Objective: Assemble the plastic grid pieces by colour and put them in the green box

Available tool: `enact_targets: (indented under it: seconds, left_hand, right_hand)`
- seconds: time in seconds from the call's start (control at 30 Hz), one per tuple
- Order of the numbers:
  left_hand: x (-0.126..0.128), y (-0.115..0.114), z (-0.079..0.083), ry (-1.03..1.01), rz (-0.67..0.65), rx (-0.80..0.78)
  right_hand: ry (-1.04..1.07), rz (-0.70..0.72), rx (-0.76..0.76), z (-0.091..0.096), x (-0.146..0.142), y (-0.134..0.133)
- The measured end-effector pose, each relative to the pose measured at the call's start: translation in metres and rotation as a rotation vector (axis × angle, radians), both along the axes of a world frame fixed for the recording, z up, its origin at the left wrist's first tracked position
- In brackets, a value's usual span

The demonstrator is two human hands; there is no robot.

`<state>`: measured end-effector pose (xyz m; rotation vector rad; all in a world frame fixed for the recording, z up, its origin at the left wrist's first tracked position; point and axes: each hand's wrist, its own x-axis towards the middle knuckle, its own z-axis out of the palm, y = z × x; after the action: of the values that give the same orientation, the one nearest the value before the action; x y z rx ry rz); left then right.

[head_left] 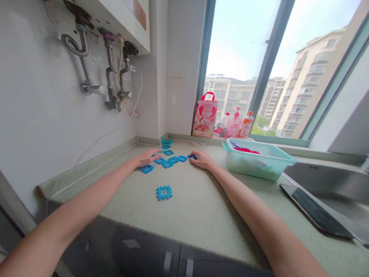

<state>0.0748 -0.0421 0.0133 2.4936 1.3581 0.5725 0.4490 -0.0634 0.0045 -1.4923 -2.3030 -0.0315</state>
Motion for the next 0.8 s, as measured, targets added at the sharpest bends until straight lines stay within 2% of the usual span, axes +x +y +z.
enact_targets:
  seconds: [0.13, 0.3, 0.47, 0.57, 0.67, 0.8]
  left_hand:
    - [0.0, 0.004, 0.001, -0.127, 0.065, -0.016]
    - [0.001, 0.005, 0.003, -0.106, 0.084, 0.015]
    - [0.021, -0.009, 0.016, -0.009, -0.042, 0.123]
    - [0.044, -0.025, 0.019, 0.065, -0.156, 0.138]
    - [0.066, -0.038, 0.016, 0.137, -0.256, 0.141]
    - [0.078, -0.044, 0.013, 0.192, -0.277, 0.116]
  right_hand:
    - [-0.027, 0.014, -0.014, -0.001, -0.002, 0.004]
    - [-0.055, -0.001, -0.069, -0.002, -0.01, 0.006]
    - [-0.062, -0.015, -0.12, -0.005, -0.036, 0.001]
    - [-0.044, 0.089, -0.133, -0.007, -0.054, -0.002]
    - [0.089, 0.181, -0.164, -0.009, -0.061, 0.001]
    - [0.323, 0.096, -0.225, -0.013, -0.055, 0.014]
